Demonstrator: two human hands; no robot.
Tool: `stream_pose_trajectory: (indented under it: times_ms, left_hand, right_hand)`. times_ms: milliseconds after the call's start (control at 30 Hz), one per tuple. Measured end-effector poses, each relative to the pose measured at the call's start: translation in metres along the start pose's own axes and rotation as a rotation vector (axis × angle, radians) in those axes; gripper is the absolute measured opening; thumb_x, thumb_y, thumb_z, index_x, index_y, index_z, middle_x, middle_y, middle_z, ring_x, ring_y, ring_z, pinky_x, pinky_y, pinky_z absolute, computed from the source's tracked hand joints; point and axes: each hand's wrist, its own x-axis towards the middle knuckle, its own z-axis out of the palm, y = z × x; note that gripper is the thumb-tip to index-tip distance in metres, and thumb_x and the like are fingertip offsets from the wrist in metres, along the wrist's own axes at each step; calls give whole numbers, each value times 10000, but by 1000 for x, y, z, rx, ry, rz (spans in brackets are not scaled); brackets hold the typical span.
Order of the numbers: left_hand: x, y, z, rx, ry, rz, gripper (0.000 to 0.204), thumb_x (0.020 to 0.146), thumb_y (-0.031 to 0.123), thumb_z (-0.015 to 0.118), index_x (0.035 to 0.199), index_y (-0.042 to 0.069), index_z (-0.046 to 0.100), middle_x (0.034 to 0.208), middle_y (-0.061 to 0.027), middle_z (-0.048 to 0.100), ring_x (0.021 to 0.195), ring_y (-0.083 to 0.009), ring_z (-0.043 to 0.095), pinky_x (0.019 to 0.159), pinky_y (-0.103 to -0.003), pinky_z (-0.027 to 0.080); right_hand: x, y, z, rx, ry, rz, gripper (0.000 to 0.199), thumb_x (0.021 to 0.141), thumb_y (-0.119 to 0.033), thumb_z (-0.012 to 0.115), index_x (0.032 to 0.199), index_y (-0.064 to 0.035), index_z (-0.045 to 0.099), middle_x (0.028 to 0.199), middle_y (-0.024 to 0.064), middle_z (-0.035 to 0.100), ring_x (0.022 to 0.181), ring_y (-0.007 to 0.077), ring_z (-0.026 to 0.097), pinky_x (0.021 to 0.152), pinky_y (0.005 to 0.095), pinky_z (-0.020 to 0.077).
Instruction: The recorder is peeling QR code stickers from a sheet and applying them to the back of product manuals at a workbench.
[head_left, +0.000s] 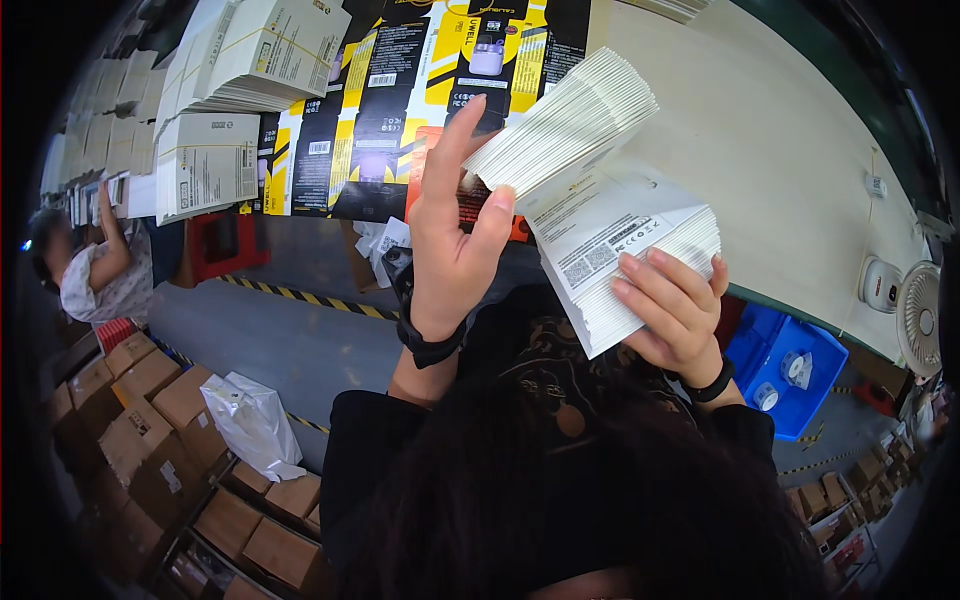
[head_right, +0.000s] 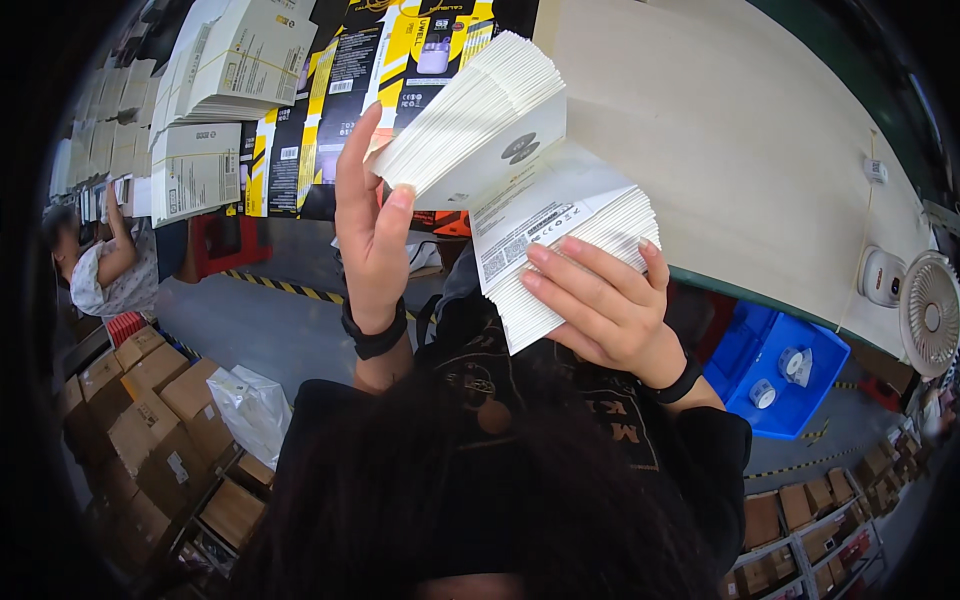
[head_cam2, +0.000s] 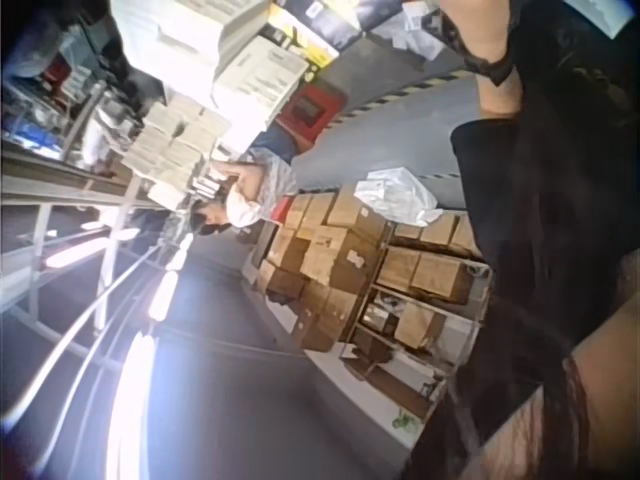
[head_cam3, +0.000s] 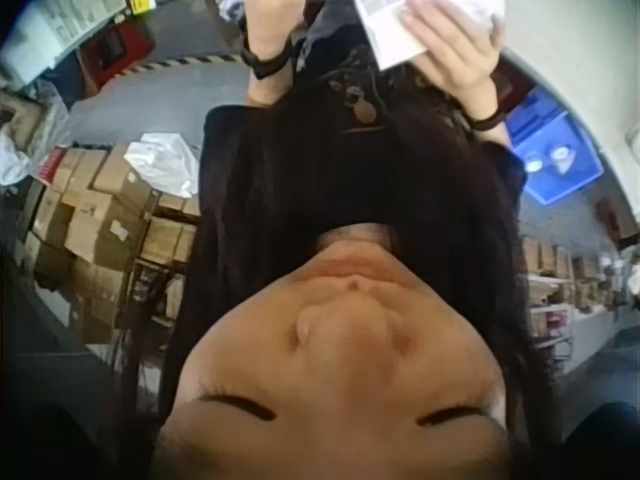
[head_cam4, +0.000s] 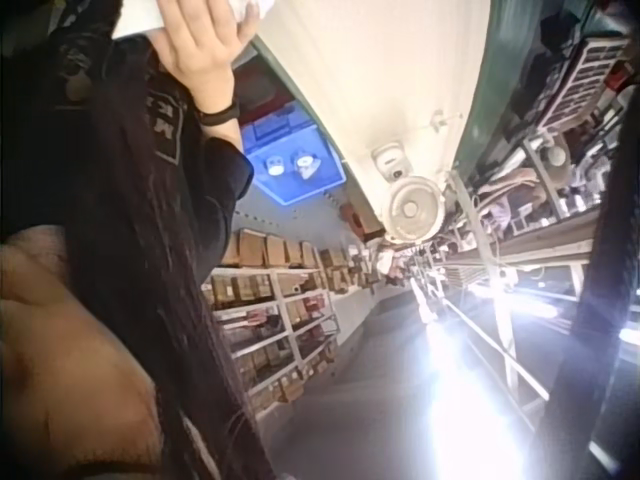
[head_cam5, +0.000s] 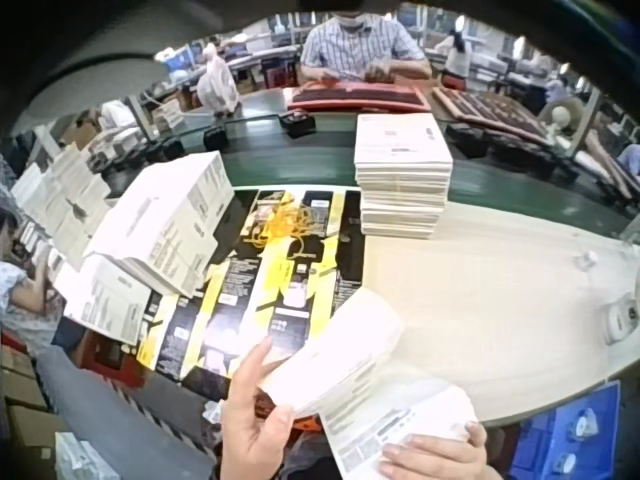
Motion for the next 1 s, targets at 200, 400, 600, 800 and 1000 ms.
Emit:
stream_pose_trajectory:
  times_ms: [200, 400, 600, 800, 1000]
  left_hand:
    - [-2, 4, 1, 108, -15, 58, 417, 805, 49, 453, 1217, -12, 448, 1138, -190, 501, 961, -203, 527, 798, -274, 423]
    - [3, 8, -3, 280, -78, 144, 344, 817, 17, 412, 1133, 34, 549, 1137, -197, 493, 1021, -248, 501, 824, -300, 414]
    - [3, 8, -3, 251, -90, 163, 335, 822, 6, 402, 1107, 45, 573, 1142, -190, 488, 1042, -266, 496, 848, -313, 407]
    - [3, 7, -3, 248, -85, 149, 332, 824, 8, 402, 1106, 45, 573, 1139, -187, 485, 1043, -265, 496, 851, -313, 406]
    - [2, 7, -3, 269, -85, 152, 327, 823, 13, 410, 1104, 48, 574, 1136, -191, 481, 1030, -263, 503, 845, -312, 410]
  right_hand:
    - [0, 0, 1, 6, 19, -5, 285, 769, -316, 557, 987, -151, 639, 1058, -1, 615, 1038, 163, 525, 1071, 384, 114]
    - [-1, -2, 4, -5, 52, -7, 275, 732, -292, 601, 960, -145, 644, 1061, 17, 610, 1040, 179, 518, 1072, 386, 121]
    - [-1, -3, 8, -19, 82, 17, 330, 819, -380, 503, 1048, -170, 615, 1118, -19, 584, 1040, 127, 501, 1033, 362, 157]
    - [12, -11, 1, 12, 51, 87, 361, 763, -382, 551, 1061, -183, 593, 1138, -29, 573, 1007, 122, 484, 989, 380, 188]
    - [34, -14, -19, -24, -156, 127, 478, 652, -361, 620, 1096, -188, 574, 1204, -49, 526, 942, 125, 467, 953, 409, 196]
